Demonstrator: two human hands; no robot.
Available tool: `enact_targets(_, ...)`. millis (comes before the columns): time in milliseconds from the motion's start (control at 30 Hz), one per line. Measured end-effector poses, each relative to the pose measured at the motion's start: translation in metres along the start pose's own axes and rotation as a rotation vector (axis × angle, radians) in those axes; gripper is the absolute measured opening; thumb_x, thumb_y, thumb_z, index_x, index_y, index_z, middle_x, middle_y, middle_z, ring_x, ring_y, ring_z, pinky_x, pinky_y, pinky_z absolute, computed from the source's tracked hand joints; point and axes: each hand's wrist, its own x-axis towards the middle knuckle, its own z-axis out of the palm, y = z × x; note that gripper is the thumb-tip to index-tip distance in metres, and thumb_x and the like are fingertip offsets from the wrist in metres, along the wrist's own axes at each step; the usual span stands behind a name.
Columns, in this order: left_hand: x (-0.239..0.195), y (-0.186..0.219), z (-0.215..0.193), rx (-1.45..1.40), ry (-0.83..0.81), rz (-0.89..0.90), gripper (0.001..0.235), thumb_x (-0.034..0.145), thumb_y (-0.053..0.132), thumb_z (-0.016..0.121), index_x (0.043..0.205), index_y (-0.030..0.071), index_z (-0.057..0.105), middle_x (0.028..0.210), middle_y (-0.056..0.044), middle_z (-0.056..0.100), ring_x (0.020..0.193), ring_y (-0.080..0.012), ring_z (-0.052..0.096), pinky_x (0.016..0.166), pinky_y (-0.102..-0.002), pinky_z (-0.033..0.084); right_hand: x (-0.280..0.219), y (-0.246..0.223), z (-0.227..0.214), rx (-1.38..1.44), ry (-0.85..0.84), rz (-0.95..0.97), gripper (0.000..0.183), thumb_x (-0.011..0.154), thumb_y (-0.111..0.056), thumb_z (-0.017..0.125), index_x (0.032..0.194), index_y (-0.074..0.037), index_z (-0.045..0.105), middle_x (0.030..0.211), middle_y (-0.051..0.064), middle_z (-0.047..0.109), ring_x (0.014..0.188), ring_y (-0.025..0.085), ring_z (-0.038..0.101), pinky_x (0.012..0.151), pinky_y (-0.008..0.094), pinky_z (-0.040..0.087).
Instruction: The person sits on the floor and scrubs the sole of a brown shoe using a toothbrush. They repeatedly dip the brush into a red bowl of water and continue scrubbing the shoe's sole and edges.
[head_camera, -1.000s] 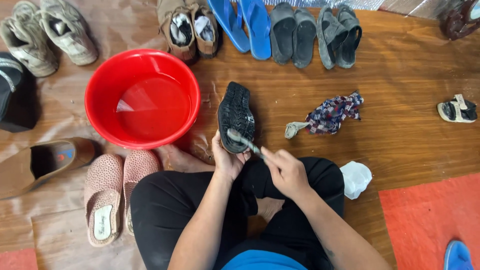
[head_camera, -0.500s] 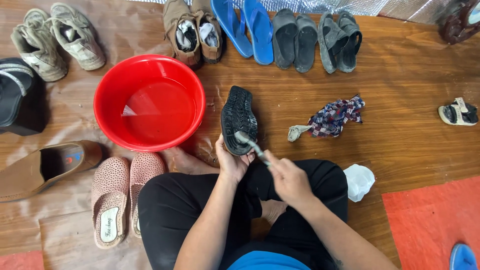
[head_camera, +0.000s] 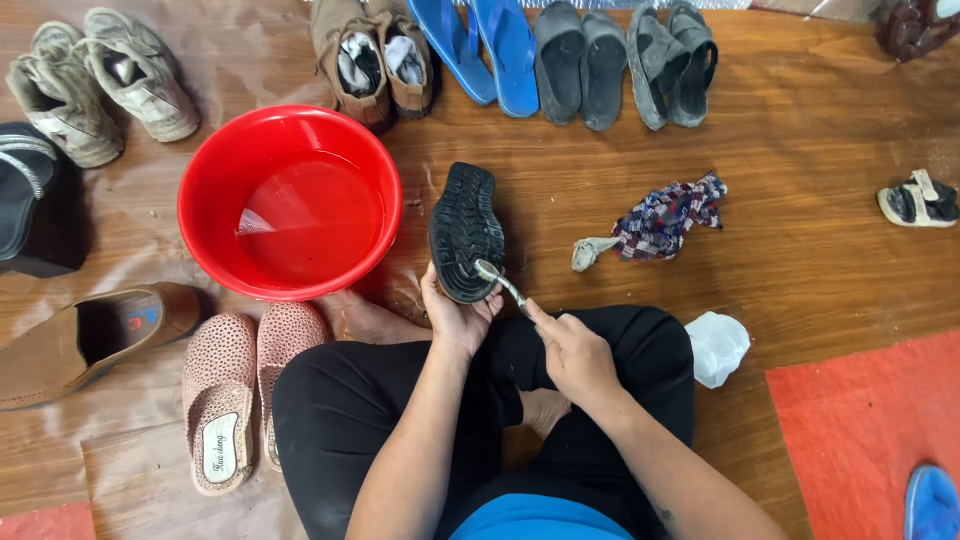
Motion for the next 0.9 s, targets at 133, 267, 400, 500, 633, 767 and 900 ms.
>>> enact_targets(133,-0.005,0.004,0.003,0.002,-0.018,0.001,0.064,0.074,0.072,0.059,0.092,0.01,0.067,0.09,-0.028,0.074,0.063,-0.0377,0.074,0.055,-0.042,0.062,0.006,-0.023,-0.016,-0.064,-0.066,-0.039,0.045,0.101,-0.022,0.049,0.14,-0.04,0.063,0.07,0.001,0.06,0.061,0.022,0.066,0.055,0.033,0.056)
enact_targets(267,0.001,-0.003,0.0,0.004,-0.015,0.002,0.064,0.076,0.07,0.06,0.089,0.008,0.068,0.087,-0.028,0.074,0.062,-0.038,0.073,0.056,-0.044,0.063,0.023,-0.028,-0.027,-0.136,-0.112,-0.044,0.046,0.1,-0.019,0.049,0.139,-0.039,0.064,0.073,0.003,0.062,0.064,0.024,0.067,0.056,0.035,0.056)
enact_targets(400,-0.005,0.0,0.004,-0.037,0.03,0.032,0.058,0.076,0.067,0.062,0.087,0.01,0.065,0.083,-0.025,0.074,0.061,-0.0394,0.072,0.055,-0.046,0.063,0.019,-0.036,-0.028,-0.135,-0.239,-0.062,0.052,0.099,-0.016,0.046,0.147,-0.034,0.057,0.072,0.005,0.061,0.06,0.024,0.064,0.052,0.032,0.054)
enact_targets(500,0.0,-0.003,-0.001,-0.032,0.049,0.03,0.054,0.076,0.066,0.063,0.086,0.013,0.065,0.082,-0.022,0.074,0.062,-0.0384,0.072,0.057,-0.046,0.063,0.008,-0.048,-0.054,-0.108,-0.282,0.008,0.047,0.098,-0.016,0.049,0.14,-0.03,0.064,0.072,0.01,0.065,0.061,0.029,0.067,0.049,0.035,0.054)
enact_targets(633,-0.001,-0.012,0.003,0.003,0.068,0.038,0.049,0.08,0.06,0.064,0.086,0.012,0.065,0.082,-0.02,0.074,0.063,-0.0374,0.073,0.057,-0.046,0.064,0.006,-0.045,-0.055,-0.102,-0.286,0.046,0.046,0.097,-0.016,0.048,0.138,-0.028,0.065,0.07,0.01,0.065,0.06,0.03,0.066,0.047,0.036,0.053)
enact_targets(767,0.011,-0.013,-0.003,-0.047,0.051,0.057,0.044,0.08,0.056,0.065,0.083,0.012,0.065,0.08,-0.018,0.074,0.063,-0.0385,0.072,0.055,-0.05,0.063,0.025,-0.035,-0.021,-0.122,-0.28,0.003,0.05,0.1,-0.019,0.048,0.149,-0.028,0.054,0.072,0.011,0.063,0.06,0.03,0.066,0.048,0.038,0.055)
enact_targets(900,-0.001,-0.003,0.01,-0.133,0.056,0.097,0.04,0.081,0.053,0.067,0.083,0.013,0.067,0.082,-0.013,0.075,0.066,-0.036,0.073,0.057,-0.051,0.062,0.035,-0.052,-0.006,-0.042,-0.298,0.033,0.049,0.101,-0.018,0.045,0.149,-0.026,0.054,0.072,0.011,0.062,0.061,0.029,0.065,0.049,0.037,0.055)
